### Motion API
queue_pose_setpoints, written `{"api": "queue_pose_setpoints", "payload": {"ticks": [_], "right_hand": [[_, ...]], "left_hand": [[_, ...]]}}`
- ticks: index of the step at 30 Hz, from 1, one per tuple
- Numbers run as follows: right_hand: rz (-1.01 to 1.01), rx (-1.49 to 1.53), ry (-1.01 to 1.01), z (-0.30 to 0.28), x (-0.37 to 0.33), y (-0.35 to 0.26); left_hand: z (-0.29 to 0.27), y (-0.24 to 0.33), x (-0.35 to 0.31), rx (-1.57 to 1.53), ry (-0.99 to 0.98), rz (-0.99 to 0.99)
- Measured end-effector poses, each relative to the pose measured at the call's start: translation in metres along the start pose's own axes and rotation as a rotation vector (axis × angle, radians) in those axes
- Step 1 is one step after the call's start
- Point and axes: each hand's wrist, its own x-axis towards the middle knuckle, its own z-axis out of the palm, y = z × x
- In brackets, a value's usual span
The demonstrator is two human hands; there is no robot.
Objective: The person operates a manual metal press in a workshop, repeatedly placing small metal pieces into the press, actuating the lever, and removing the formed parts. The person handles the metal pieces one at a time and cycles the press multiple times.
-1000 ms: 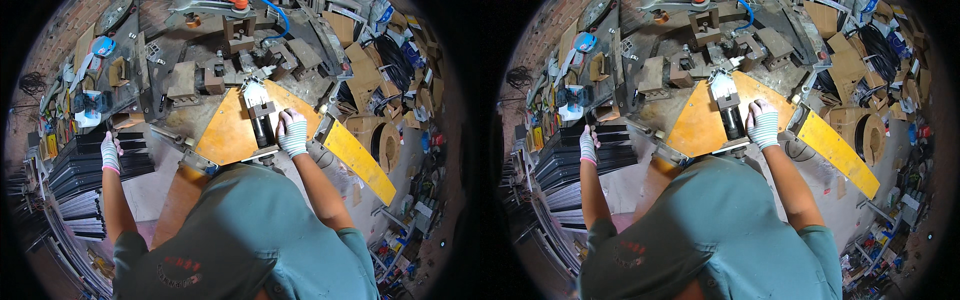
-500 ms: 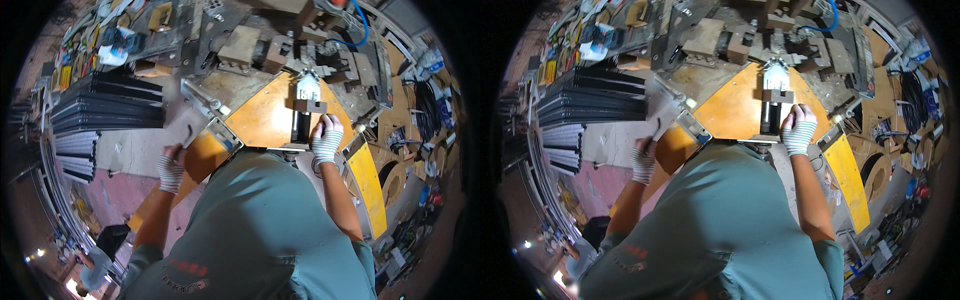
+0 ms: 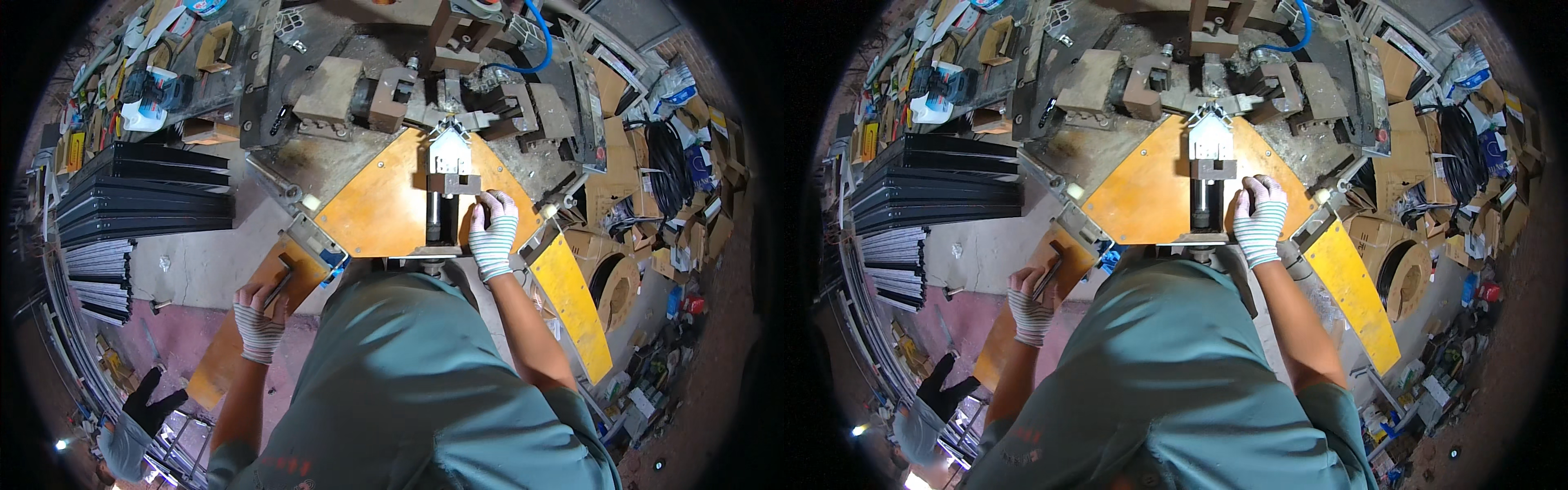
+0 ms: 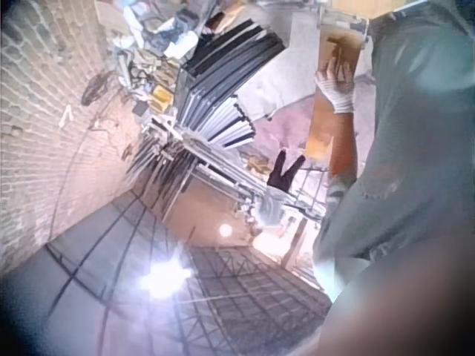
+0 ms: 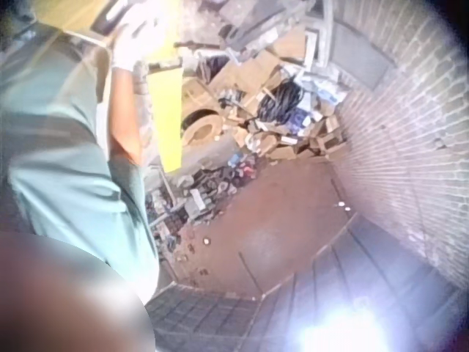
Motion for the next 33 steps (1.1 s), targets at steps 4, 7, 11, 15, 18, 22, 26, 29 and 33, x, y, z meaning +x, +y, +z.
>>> {"api": "queue_pose_setpoints", "payload": {"ticks": [4,7,11,15,18,22,26,29,33], "right_hand": [[0.234,0.415,-0.054,-0.005,0.014,0.014],[0.354,0.553,-0.064,0.006,0.040,0.024],[0.263,0.550,-0.140,0.015,0.071,0.030],[0.292,0.709,-0.179,0.026,0.090,0.022],[0.332,0.765,-0.234,0.031,0.094,0.017],[0.147,0.623,-0.184,0.038,0.098,0.016],[0.280,0.699,-0.275,0.037,0.100,0.015],[0.317,0.687,-0.301,0.034,0.103,0.011],[0.258,0.660,-0.259,0.036,0.104,0.006]], "left_hand": [[0.012,0.061,0.070,-0.164,0.083,-0.025],[0.058,0.113,0.124,-0.464,0.054,-0.237],[0.144,0.148,0.193,-0.633,0.072,-0.246],[0.199,0.161,0.225,-0.953,0.092,-0.462],[0.212,0.165,0.230,-1.168,0.022,-0.702],[0.216,0.165,0.233,-1.230,0.020,-0.767],[0.214,0.167,0.232,-1.122,-0.014,-0.736],[0.214,0.169,0.232,-1.090,0.000,-0.695],[0.216,0.174,0.233,-1.037,0.030,-0.710]]}}
